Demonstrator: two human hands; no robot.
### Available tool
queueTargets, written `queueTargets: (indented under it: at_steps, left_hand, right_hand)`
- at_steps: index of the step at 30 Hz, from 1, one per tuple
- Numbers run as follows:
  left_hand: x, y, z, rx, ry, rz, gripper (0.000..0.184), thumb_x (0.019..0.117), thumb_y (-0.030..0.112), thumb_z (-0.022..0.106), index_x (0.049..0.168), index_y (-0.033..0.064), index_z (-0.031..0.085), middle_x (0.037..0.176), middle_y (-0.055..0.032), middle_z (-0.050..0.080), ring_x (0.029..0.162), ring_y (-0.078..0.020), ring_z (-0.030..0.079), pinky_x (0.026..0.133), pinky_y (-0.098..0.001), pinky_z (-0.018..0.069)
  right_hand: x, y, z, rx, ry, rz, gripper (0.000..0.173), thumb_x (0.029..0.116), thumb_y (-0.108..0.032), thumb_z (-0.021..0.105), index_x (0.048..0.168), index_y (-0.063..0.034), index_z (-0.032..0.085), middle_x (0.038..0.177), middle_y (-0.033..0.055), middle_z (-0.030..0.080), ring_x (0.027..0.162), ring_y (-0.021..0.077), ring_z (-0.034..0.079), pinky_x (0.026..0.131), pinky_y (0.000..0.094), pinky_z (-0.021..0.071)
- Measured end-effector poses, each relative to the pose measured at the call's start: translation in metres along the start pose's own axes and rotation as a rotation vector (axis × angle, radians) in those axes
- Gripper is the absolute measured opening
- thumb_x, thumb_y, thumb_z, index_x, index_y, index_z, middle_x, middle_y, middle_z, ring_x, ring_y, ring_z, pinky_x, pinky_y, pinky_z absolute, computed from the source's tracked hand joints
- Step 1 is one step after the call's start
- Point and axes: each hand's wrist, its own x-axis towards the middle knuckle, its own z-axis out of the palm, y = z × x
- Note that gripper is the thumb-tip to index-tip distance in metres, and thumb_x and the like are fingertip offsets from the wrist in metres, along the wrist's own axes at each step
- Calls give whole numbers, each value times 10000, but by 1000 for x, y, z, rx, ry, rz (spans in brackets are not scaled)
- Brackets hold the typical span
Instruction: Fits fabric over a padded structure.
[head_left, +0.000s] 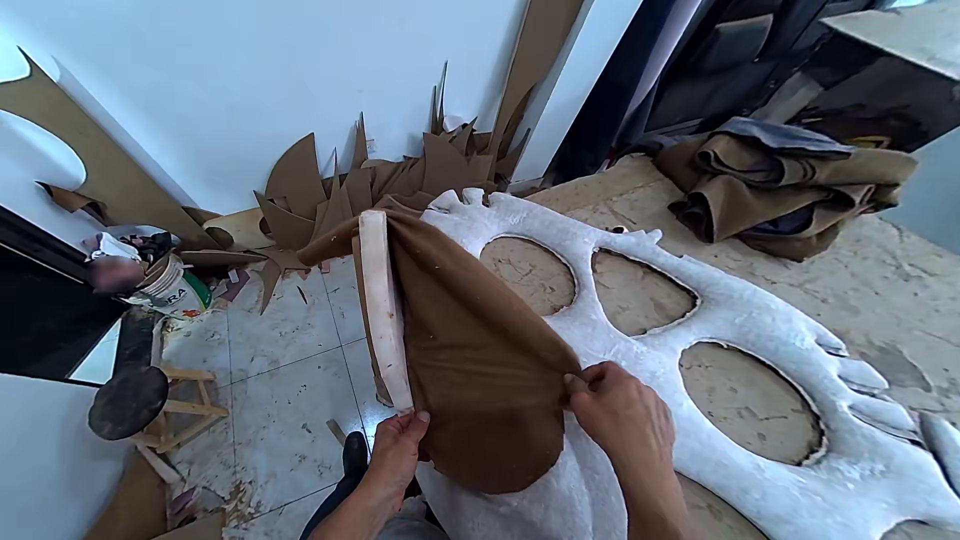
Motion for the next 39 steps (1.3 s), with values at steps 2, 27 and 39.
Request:
queueTargets:
  at_steps: [2,27,39]
  left_hand:
    - [-1,3,-1,8,8,-3,269,1060,204,573,1048,-33,700,971,-149,750,871,-232,743,754,-399,632]
    - [6,-8,-6,29,-72,163,243,1044,153,567,942,16,739,851,-75,746,818,-141,723,784,-330,605]
    - [-6,-8,-15,-15,-120,128,259,1057,200,545,981,-3,687,842,-98,707,722,-178,691,677,-346,600]
  right_hand:
    - [-18,-23,-5,61,182,-229,231,940,-166,652,1077,19,669,952,234,677,878,448,669,719,655,505]
    - [-37,-171,63,-420,-674,-570,279,877,-261,674,1041,-35,694,1093,150,686,1023,345,677,794,555,546]
    - [-34,-140,73,-455,-611,-869,271,959,-40,572,1208,67,586,1225,249,592,1045,405,659,850,508,571]
